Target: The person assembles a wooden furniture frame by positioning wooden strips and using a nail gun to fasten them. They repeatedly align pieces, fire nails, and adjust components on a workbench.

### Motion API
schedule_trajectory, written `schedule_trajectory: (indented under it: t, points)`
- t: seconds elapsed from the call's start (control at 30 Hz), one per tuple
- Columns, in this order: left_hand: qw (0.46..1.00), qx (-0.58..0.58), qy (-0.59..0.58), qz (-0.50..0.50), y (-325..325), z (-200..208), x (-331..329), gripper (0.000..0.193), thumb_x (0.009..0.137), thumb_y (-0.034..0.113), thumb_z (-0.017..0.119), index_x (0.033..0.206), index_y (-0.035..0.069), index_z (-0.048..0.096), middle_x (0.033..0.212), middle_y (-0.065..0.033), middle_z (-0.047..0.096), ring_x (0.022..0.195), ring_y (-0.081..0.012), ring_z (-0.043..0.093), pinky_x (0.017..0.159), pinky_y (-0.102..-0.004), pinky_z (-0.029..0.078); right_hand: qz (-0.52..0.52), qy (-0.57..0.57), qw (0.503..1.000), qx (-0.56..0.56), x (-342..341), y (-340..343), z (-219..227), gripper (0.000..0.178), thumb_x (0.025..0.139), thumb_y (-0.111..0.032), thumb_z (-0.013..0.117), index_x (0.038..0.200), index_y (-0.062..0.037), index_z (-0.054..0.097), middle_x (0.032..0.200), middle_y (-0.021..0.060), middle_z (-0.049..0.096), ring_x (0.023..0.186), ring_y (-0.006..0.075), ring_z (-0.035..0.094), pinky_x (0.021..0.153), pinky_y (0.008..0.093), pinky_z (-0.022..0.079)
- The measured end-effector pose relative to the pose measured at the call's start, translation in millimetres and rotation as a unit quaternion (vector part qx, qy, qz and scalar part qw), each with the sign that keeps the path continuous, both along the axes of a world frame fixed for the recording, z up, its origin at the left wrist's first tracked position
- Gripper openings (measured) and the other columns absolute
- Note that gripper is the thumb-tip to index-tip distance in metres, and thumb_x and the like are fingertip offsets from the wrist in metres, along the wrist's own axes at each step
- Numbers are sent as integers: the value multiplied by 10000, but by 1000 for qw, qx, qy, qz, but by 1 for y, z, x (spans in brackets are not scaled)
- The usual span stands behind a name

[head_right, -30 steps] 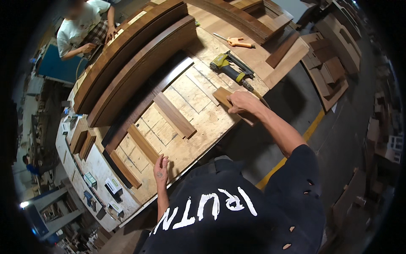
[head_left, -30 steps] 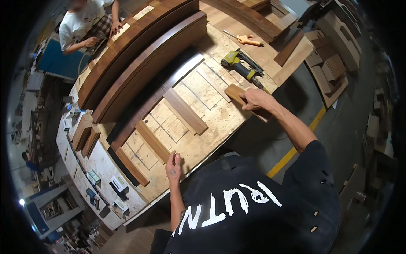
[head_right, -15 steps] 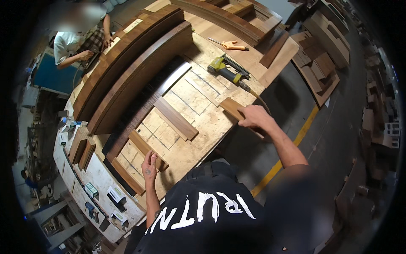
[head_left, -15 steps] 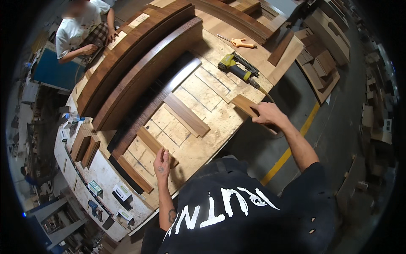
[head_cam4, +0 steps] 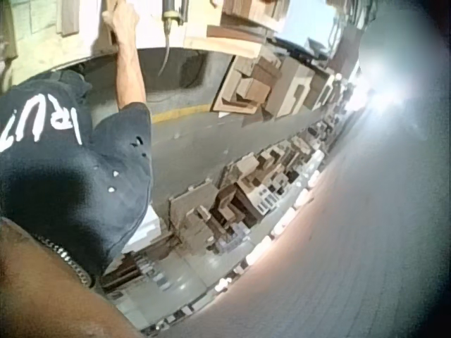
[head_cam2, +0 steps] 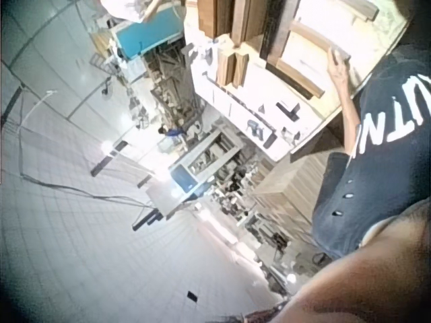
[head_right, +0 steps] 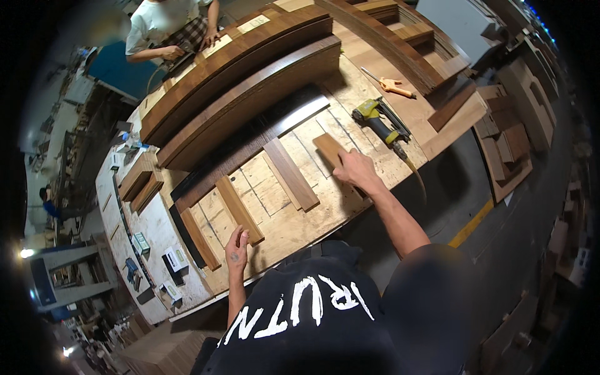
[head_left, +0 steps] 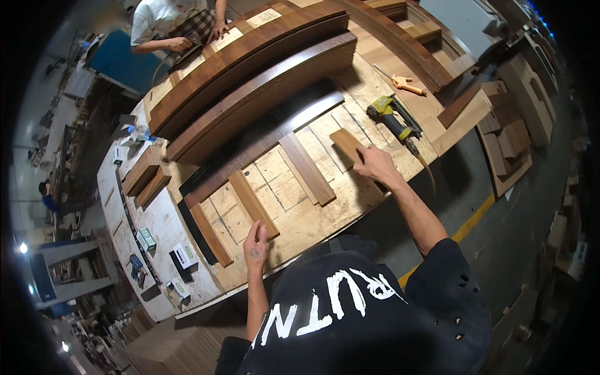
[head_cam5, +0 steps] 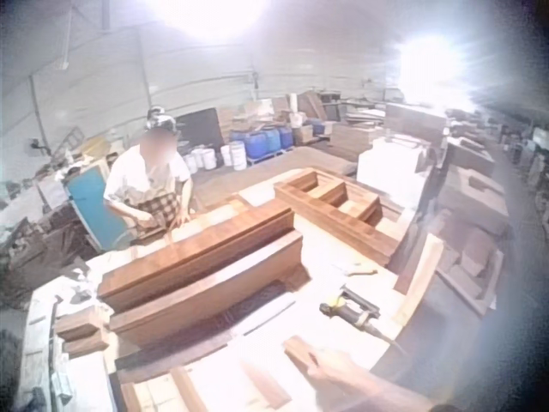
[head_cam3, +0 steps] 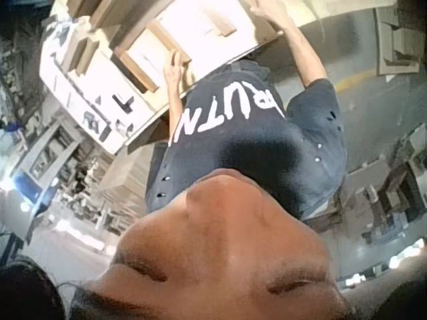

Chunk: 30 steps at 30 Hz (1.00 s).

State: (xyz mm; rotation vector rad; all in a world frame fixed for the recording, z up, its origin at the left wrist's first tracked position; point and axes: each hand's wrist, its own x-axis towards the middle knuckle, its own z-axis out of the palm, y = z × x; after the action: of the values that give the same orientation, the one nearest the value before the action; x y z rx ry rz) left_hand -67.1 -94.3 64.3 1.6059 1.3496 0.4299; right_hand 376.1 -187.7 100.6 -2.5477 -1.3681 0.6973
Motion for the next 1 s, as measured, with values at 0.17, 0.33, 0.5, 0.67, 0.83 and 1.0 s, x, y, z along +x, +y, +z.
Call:
schedule_trajectory:
  t: [0.17, 0.33, 0.5, 0.67, 0.83, 1.0]
  points:
    - [997, 14, 17, 69, -30, -5, -11, 488, 1022, 327, 662, 1356, -26, 626, 1107, -143, 734, 1003, -195, 671, 906, -311, 519, -85, -52, 992, 78, 41, 9, -33, 648, 855, -263, 718, 1417, -17, 510, 1199, 295, 592, 1080, 453, 614, 917, 541, 535]
    - [993, -17, 13, 118, -67, 2, 5, 476, 1024, 316, 663, 1361, -17, 626, 1025, -89, 726, 916, -149, 644, 837, -285, 513, -83, -71, 984, 140, 70, 20, -86, 622, 838, -241, 724, 1394, -21, 551, 1254, 220, 613, 1185, 418, 552, 983, 573, 437]
    - [989, -4, 33, 143, -109, -14, 10, 499, 1025, 358, 653, 1367, -4, 627, 1013, -94, 728, 894, -151, 647, 827, -285, 514, -52, -65, 984, 160, 71, 27, -117, 617, 817, -274, 758, 1363, -44, 586, 1282, 174, 633, 1184, 406, 559, 977, 555, 454]
    - [985, -2, 91, 146, -142, -5, 25, 494, 1018, 364, 648, 1349, -3, 637, 904, -104, 724, 800, -164, 655, 785, -307, 532, -44, -42, 986, 153, 78, 26, -119, 583, 831, -282, 751, 1345, -48, 610, 1290, 203, 630, 1200, 416, 552, 1011, 532, 458]
    - [979, 20, 86, 183, -162, 2, 20, 470, 1004, 329, 670, 1340, 1, 644, 870, -126, 714, 776, -168, 654, 769, -308, 538, -16, -52, 981, 185, 77, 35, -121, 519, 823, -237, 722, 1294, -33, 653, 1198, 266, 636, 1134, 449, 572, 995, 513, 487]
    - [980, 36, 79, 181, -165, 3, 10, 453, 1008, 311, 668, 1325, -12, 649, 896, -143, 730, 801, -170, 675, 779, -309, 547, -7, -42, 993, 112, 76, 50, -111, 549, 867, -217, 700, 1371, -30, 588, 1238, 274, 620, 1176, 469, 540, 1012, 532, 472]
